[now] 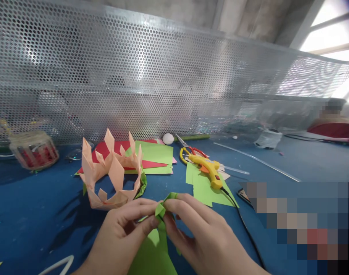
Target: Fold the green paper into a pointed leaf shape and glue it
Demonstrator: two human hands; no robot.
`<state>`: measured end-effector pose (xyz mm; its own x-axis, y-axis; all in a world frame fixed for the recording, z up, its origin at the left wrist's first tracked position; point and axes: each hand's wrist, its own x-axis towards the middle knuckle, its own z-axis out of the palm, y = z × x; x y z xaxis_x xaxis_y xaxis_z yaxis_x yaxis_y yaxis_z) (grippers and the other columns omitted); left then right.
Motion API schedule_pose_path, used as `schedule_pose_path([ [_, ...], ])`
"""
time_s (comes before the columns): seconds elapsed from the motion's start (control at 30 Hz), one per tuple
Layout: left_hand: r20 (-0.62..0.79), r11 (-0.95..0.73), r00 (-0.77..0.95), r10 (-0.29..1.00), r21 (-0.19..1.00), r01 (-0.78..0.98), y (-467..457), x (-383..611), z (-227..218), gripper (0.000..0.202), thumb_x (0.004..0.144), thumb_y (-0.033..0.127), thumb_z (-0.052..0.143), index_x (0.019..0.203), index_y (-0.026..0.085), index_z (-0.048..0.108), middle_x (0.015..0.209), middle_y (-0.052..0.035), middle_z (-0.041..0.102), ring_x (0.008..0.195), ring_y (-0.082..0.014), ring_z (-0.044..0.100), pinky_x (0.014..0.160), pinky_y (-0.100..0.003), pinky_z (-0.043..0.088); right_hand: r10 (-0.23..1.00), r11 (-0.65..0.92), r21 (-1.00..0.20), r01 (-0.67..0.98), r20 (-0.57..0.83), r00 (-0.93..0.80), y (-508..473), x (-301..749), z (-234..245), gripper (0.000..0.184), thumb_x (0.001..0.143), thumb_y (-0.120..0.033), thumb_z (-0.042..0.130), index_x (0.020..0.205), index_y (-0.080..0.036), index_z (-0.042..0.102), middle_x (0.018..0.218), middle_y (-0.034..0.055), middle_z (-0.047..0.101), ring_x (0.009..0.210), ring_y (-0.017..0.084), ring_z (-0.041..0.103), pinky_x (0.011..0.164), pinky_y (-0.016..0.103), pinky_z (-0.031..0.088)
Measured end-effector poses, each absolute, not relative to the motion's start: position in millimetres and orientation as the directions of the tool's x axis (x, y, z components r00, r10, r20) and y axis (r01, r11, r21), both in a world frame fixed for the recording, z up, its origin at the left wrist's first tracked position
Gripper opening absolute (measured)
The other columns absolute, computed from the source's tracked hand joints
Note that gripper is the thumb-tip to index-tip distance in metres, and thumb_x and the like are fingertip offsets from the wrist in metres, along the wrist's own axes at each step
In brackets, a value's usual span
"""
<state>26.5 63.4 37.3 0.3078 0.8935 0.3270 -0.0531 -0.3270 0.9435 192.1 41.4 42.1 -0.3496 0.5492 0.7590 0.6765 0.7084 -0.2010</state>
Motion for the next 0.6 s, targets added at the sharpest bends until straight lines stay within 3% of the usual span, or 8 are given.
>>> schedule_pose_path([
  [0.3, 0.181, -0.126, 0.32, 0.93, 0.975, -0.185, 67.9, 22.4, 29.1, 0.015, 0.074, 0.034, 0.078, 0.089, 0.035, 0.078, 0.084, 0.0024, 0.077, 0.086, -0.0164, 0.069, 0.084, -0.02, 0.052, 0.433, 0.708, -0.021, 0.706, 0.803, -0.41, 39.2, 194.5, 39.6, 0.022, 0.094, -0.011, 0.046, 0.096, -0.01, 0.068, 0.091, 0.0132, 0.074, 0.076, 0.023, 0.073, 0.064, 0.03, 0.061],
  [0.47, 0.109, -0.024, 0.317, 0.942, 0.965, -0.26, 72.3, 22.4, 24.9, 0.021, 0.064, 0.043, 0.084, 0.083, 0.035, 0.079, 0.08, 0.0034, 0.077, 0.085, -0.0149, 0.069, 0.08, -0.017, 0.052, 0.496, 0.716, -0.054, 0.696, 0.742, -0.452, 40.3, 189.9, 37.5, 0.029, 0.094, -0.009, 0.038, 0.106, -0.01, 0.064, 0.09, 0.0146, 0.068, 0.07, 0.019, 0.069, 0.059, 0.027, 0.06],
  [0.6, 0.055, 0.034, 0.295, 0.954, 0.957, -0.288, 71.7, 23.8, 25.8, 0.024, 0.063, 0.045, 0.085, 0.083, 0.033, 0.079, 0.077, 0.0024, 0.076, 0.083, -0.0142, 0.069, 0.077, -0.015, 0.052, 0.539, 0.727, -0.135, 0.673, 0.72, -0.437, 40.3, 183.8, 31.5, 0.031, 0.095, -0.008, 0.032, 0.101, -0.009, 0.062, 0.084, 0.012, 0.064, 0.074, 0.016, 0.069, 0.068, 0.02, 0.059],
])
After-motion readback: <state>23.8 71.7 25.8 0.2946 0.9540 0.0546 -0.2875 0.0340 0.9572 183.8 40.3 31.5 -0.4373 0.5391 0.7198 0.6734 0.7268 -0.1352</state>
